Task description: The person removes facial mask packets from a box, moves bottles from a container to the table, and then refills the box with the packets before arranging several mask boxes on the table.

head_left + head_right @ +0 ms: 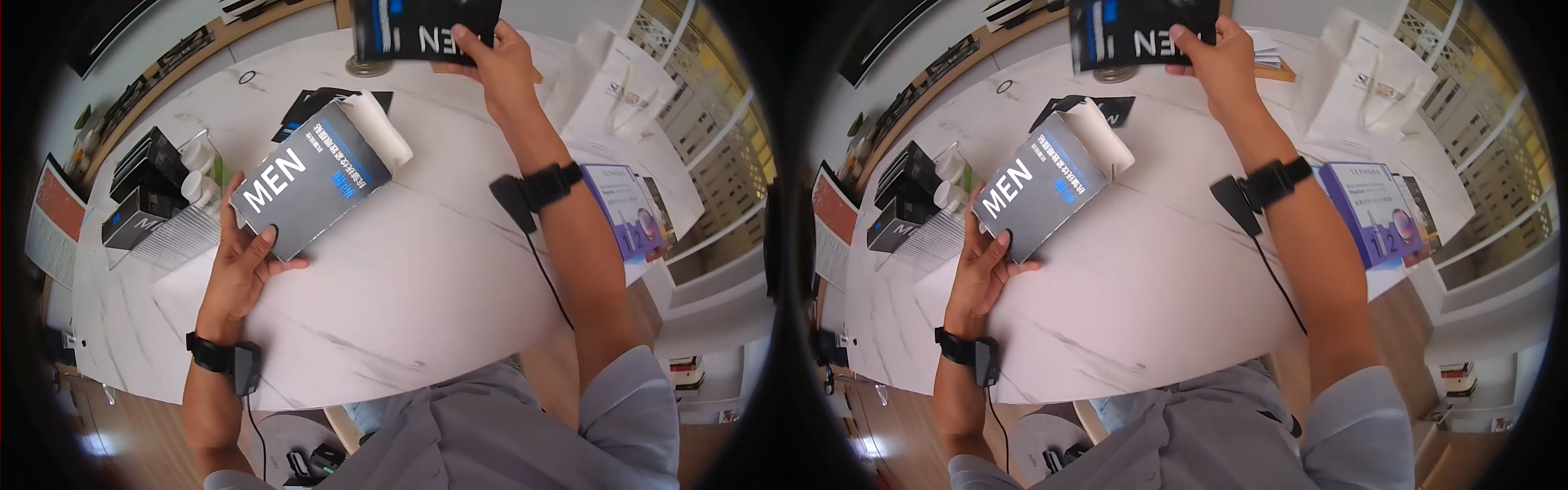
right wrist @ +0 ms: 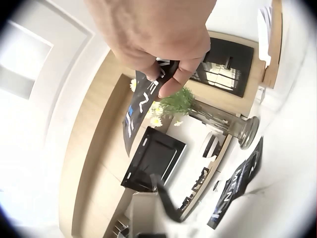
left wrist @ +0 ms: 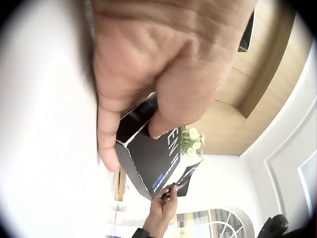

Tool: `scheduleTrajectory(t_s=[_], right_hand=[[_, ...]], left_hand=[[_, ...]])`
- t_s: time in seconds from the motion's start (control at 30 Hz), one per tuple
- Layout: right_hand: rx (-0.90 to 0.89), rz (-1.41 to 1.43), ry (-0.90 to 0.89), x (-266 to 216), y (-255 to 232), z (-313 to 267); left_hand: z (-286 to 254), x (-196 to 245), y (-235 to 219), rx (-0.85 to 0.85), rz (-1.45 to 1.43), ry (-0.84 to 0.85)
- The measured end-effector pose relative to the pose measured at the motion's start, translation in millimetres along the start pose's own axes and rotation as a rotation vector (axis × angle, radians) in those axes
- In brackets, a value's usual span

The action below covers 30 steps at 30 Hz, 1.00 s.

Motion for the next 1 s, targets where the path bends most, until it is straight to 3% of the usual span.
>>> scheduleTrajectory(t_s=[0.07, 0.2, 0.37, 0.47, 0.6, 0.77, 1.0], right_hand=[[-0.063, -0.168, -0.109, -24, -9, -31], [-0.122, -0.313, -0.027, -32, -21, -62], [-0.189, -0.203, 0.156, -25, -10, -84], [-0.173, -0.265, 0.047, -20, -10, -79], [-0.021, -0.183, -0.057, -33, -15, -74], [-0.084, -0.300, -0.057, -21, -4, -87], [-0.407, -0.261, 0.115, -14, 10, -90]], left_hand=[[-1, -1, 3, -0.015, 0.013, 0.014], [-3, 3, 4, -0.016, 0.038, 0.043], [-5, 7, 7, -0.015, 0.068, 0.069], [-5, 7, 5, -0.019, 0.077, 0.075], [-4, 6, 1, -0.018, 0.074, 0.073], [-3, 6, 2, -0.001, 0.074, 0.079], [-2, 7, 3, -0.011, 0.088, 0.100]])
Point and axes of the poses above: each hand's wrist, its own z-axis towards the middle knuckle, its own y-axis out of the palm, x = y × z, the point moved 5 cm from there along z, towards the middle knuckle, and after that the axes turned 3 degrees about -z, right-handed, at the moved point
